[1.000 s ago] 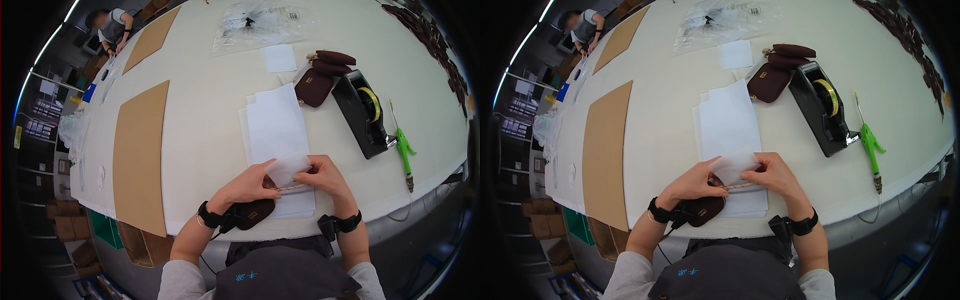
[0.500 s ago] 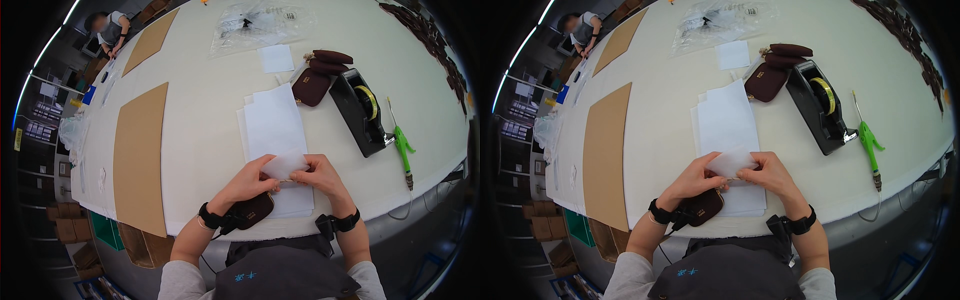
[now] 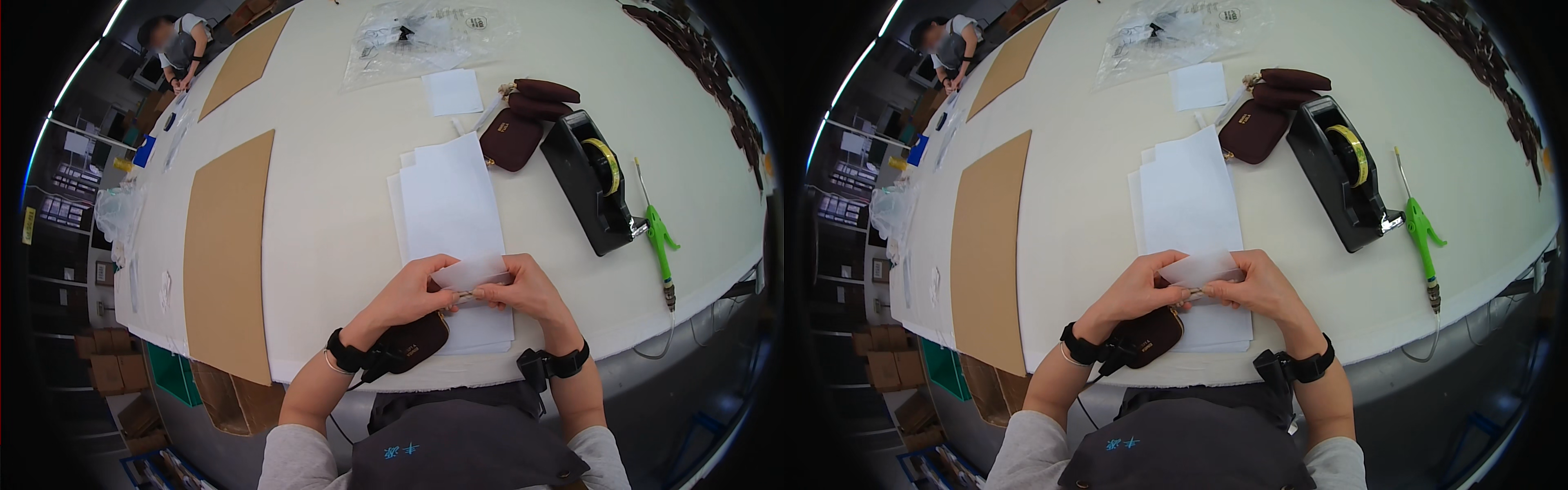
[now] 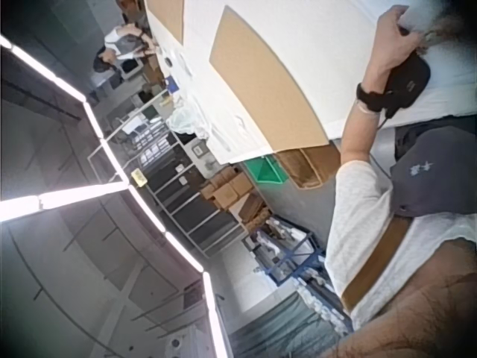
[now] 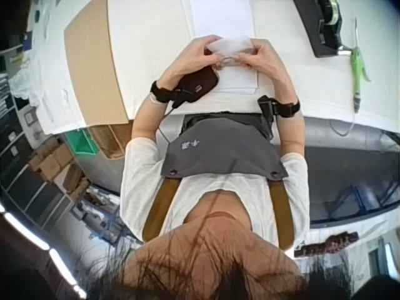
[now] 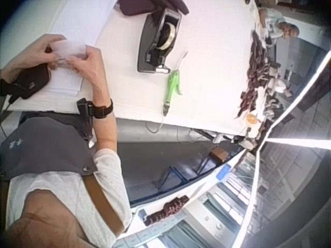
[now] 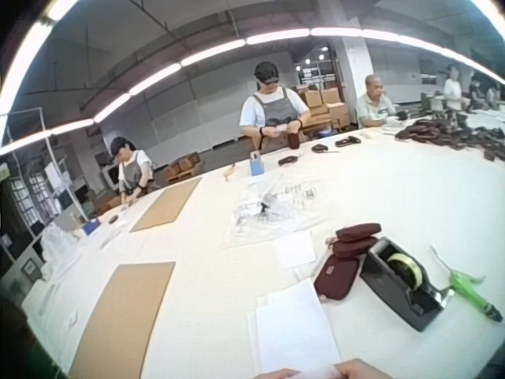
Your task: The person assembles small maroon pouches by inserting white paper inserts and using a green tool to manipulate the zipper area. The person repeatedly picks up pouches, places them on the table, and uses the tool to adjust the zipper before placing them aside.
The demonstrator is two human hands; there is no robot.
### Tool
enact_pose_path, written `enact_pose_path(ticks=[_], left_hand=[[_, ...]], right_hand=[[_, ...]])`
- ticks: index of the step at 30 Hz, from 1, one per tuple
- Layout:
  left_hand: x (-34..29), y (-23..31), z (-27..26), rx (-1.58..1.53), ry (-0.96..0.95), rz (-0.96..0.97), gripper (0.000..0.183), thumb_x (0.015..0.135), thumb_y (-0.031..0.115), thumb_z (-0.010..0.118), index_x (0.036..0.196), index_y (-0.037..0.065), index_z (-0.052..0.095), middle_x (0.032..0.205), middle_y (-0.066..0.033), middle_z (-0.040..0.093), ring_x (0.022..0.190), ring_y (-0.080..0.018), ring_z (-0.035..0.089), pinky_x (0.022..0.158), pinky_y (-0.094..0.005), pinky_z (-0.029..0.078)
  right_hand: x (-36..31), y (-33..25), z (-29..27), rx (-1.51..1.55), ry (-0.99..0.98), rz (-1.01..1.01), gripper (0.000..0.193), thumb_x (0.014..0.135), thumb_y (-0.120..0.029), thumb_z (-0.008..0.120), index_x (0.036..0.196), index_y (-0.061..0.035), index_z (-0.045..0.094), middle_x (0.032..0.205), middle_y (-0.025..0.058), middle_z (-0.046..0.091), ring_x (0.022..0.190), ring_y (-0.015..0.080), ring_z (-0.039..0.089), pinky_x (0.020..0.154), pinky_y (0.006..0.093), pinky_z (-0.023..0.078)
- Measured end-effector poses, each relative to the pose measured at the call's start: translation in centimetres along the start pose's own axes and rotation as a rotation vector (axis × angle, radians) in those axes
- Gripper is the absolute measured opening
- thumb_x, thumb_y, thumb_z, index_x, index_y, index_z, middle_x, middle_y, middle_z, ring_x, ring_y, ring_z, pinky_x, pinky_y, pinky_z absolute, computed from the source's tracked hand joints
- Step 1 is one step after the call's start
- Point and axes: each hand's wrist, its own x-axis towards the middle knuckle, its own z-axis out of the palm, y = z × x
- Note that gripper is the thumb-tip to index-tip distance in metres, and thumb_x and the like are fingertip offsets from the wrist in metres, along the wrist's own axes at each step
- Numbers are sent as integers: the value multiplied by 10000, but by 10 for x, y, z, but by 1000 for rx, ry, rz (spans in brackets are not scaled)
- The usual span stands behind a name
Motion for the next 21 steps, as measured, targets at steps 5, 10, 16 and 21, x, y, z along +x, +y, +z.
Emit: enact_pose_path(ticks=[5, 10, 16, 21], left_hand=[[0, -2, 0, 2, 13, -25, 250, 824, 57, 617, 1039, -70, 610, 866, -118, 676, 736, -146, 661, 680, -265, 524], [0, -2, -2, -10, 19, -67, 194, 824, 52, 624, 975, -69, 634, 831, -96, 675, 712, -145, 659, 666, -261, 518], [1, -6, -3, -97, -26, -35, 146, 836, 51, 631, 950, -40, 646, 818, -74, 669, 736, -125, 652, 693, -236, 507], [1, -8, -14, -273, -114, -112, 120, 866, 100, 619, 904, -7, 655, 827, -51, 664, 757, -92, 611, 708, -198, 462]], right_hand=[[1, 1, 0, 5, 7, 6, 187, 799, -142, 749, 905, 0, 688, 675, 21, 621, 565, 70, 554, 501, 203, 448], [-2, -2, -1, -8, -52, -64, 194, 799, -130, 728, 950, -17, 680, 693, 15, 621, 559, 61, 545, 494, 205, 450], [0, 4, -3, -109, -61, -132, 111, 758, -12, 607, 865, -6, 634, 683, 1, 584, 615, 64, 528, 576, 213, 424], [-1, -3, -4, -113, -96, -199, 106, 724, 35, 570, 807, -12, 616, 696, -15, 563, 653, 60, 496, 605, 214, 400]])
